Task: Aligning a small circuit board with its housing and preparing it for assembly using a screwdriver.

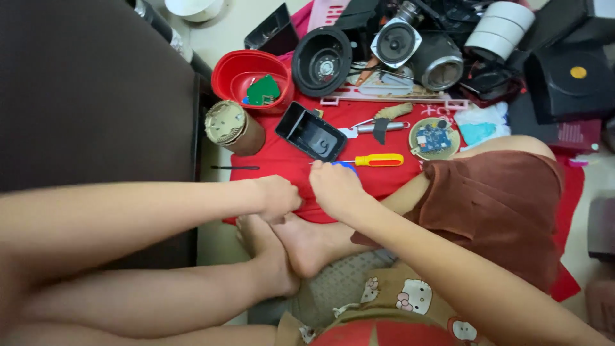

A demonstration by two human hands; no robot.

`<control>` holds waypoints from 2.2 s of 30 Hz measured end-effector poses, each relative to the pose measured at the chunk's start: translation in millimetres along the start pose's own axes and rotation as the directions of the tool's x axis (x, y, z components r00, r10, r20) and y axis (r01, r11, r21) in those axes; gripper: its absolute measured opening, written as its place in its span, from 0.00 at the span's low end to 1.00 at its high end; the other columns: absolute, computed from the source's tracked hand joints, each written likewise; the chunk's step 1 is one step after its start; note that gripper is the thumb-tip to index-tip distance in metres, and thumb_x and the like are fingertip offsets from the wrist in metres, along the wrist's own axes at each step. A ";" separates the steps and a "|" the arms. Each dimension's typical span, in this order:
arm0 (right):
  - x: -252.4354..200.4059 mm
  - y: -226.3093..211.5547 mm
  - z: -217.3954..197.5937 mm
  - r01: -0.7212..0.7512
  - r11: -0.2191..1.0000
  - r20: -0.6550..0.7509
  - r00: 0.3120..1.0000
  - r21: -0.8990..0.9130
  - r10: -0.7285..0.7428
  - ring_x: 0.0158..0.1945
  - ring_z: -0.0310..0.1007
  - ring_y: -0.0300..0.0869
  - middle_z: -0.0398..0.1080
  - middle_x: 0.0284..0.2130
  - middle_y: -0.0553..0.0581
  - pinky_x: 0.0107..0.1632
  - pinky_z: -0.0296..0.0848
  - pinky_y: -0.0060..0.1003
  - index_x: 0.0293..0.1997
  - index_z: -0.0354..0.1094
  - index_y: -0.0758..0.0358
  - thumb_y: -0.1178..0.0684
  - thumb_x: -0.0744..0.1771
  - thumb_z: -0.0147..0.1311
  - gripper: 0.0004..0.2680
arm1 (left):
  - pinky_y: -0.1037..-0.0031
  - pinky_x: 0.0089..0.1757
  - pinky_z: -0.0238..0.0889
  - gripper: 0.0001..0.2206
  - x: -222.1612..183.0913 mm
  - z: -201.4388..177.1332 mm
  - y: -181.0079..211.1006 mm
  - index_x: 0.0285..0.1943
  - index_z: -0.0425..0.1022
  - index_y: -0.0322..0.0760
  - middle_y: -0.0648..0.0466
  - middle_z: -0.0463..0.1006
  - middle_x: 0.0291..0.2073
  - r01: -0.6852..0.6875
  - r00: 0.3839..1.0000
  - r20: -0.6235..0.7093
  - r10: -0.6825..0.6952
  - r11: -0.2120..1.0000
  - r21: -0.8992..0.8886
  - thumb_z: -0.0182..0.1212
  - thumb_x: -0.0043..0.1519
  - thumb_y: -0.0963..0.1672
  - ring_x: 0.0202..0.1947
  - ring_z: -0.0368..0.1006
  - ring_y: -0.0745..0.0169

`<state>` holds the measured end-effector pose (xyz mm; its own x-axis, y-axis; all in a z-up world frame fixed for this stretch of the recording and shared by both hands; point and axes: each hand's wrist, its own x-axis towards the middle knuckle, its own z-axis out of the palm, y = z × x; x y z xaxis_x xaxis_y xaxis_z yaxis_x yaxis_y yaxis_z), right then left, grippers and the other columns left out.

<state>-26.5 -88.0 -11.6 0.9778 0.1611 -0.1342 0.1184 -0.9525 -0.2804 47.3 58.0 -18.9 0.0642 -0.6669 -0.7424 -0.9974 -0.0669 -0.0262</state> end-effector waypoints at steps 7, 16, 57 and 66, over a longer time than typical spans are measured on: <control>-8.4 3.3 -23.3 0.033 0.999 0.104 0.994 0.019 -0.035 0.36 0.72 0.55 0.67 0.31 0.61 0.33 0.72 0.47 0.43 0.60 0.74 0.61 0.59 0.49 0.12 | 0.63 0.36 0.67 0.13 -96.4 -71.4 -12.2 0.38 0.71 0.41 0.54 0.76 0.30 0.020 0.998 -0.065 -0.010 0.989 0.147 0.58 0.48 0.48 0.34 0.74 0.55; -10.0 6.0 -34.0 0.078 0.996 0.161 0.983 0.037 -0.083 0.38 0.72 0.54 0.68 0.33 0.66 0.38 0.73 0.43 0.45 0.63 0.71 0.60 0.59 0.55 0.13 | 0.63 0.41 0.62 0.18 -171.5 -107.2 -14.4 0.40 0.69 0.32 0.49 0.74 0.35 -0.068 0.992 -0.089 0.089 0.974 0.215 0.61 0.47 0.48 0.38 0.72 0.49; -20.9 9.4 -40.3 -0.056 0.965 0.150 0.988 0.258 0.018 0.35 0.73 0.54 0.69 0.28 0.65 0.35 0.74 0.40 0.43 0.60 0.70 0.56 0.65 0.39 0.08 | 0.58 0.34 0.67 0.17 -9.0 -58.5 -5.3 0.34 0.72 0.33 0.44 0.75 0.29 -0.018 0.976 -0.196 -0.094 0.863 -0.504 0.63 0.45 0.50 0.35 0.72 0.42; -17.3 5.1 -49.0 -0.120 0.949 0.197 0.978 0.292 0.064 0.40 0.73 0.51 0.70 0.32 0.64 0.39 0.73 0.37 0.47 0.62 0.67 0.55 0.65 0.40 0.10 | 0.60 0.35 0.67 0.12 -153.3 -133.6 -35.0 0.31 0.71 0.34 0.43 0.75 0.28 0.104 0.990 -0.069 -0.121 0.971 -0.217 0.56 0.50 0.48 0.33 0.73 0.42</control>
<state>-34.3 -108.3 35.9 0.9302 0.1476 -0.3361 -0.0559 -0.8480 -0.5270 76.7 63.4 185.3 0.1869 -0.7035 -0.6857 -0.9545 -0.2952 0.0427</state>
